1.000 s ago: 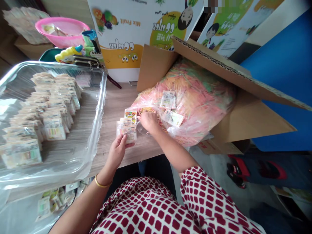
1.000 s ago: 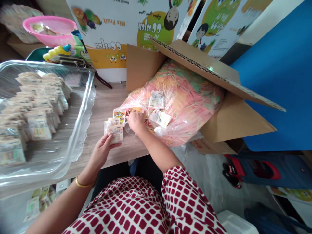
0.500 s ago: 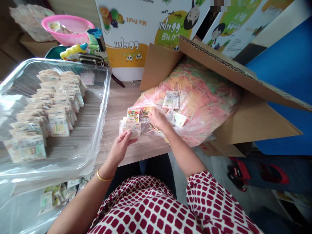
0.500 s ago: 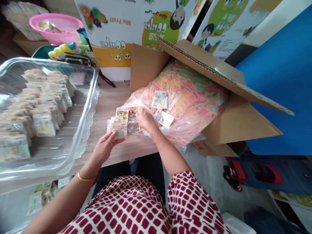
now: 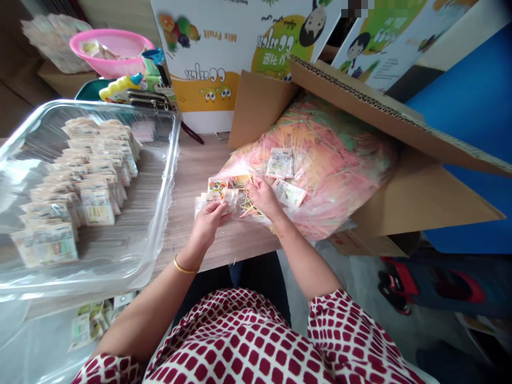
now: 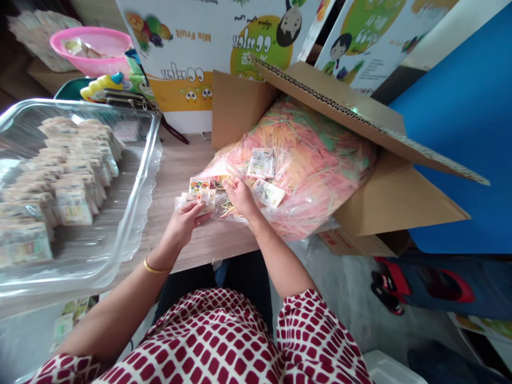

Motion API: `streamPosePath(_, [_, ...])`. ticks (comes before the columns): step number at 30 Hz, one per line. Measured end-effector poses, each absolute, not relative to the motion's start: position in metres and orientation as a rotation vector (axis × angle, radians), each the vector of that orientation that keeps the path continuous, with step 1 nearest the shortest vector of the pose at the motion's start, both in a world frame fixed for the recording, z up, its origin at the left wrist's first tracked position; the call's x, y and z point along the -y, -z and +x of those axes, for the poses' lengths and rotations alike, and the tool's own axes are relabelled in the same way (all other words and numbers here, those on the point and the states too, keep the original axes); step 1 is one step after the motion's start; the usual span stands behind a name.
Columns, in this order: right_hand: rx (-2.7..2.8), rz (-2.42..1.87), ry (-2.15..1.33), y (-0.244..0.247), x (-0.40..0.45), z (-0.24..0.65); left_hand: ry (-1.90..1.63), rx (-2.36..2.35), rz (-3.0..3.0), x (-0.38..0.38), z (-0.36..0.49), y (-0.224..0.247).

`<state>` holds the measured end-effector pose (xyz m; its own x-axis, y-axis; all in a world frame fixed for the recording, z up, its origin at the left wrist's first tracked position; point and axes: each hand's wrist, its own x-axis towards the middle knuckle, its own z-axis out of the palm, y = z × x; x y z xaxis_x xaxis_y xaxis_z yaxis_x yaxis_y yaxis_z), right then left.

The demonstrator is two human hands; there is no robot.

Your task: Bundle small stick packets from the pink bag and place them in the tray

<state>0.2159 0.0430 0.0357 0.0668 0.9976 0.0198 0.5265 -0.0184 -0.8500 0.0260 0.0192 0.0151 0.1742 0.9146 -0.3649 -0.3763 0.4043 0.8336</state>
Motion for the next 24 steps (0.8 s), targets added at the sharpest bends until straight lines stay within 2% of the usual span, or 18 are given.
streamPosePath(4, [1.509,-1.530,-0.826,-0.049,-0.029,0.209,-1.043,-1.030,0.722,-0.025,0.032,-0.010])
streamPosePath(7, [1.611,-1.609,-0.765,-0.056,-0.023,0.210,-1.048,-1.023,0.735,-0.029,0.033,-0.010])
streamPosePath(12, [2.158,-2.048,-0.539,-0.059,-0.019,0.215,-1.080,-0.983,0.706,-0.028,0.027,-0.014])
streamPosePath(15, [2.468,-2.097,-0.486,-0.052,-0.019,0.210,-1.062,-1.001,0.696,-0.023,0.022,-0.014])
streamPosePath(19, [2.412,-2.266,-0.319,-0.043,-0.031,0.208,-1.051,-0.977,0.691,-0.014,0.018,-0.012])
streamPosePath(24, [2.273,-2.326,-0.351,-0.042,-0.043,0.212,-1.053,-0.945,0.674,-0.009,0.015,-0.011])
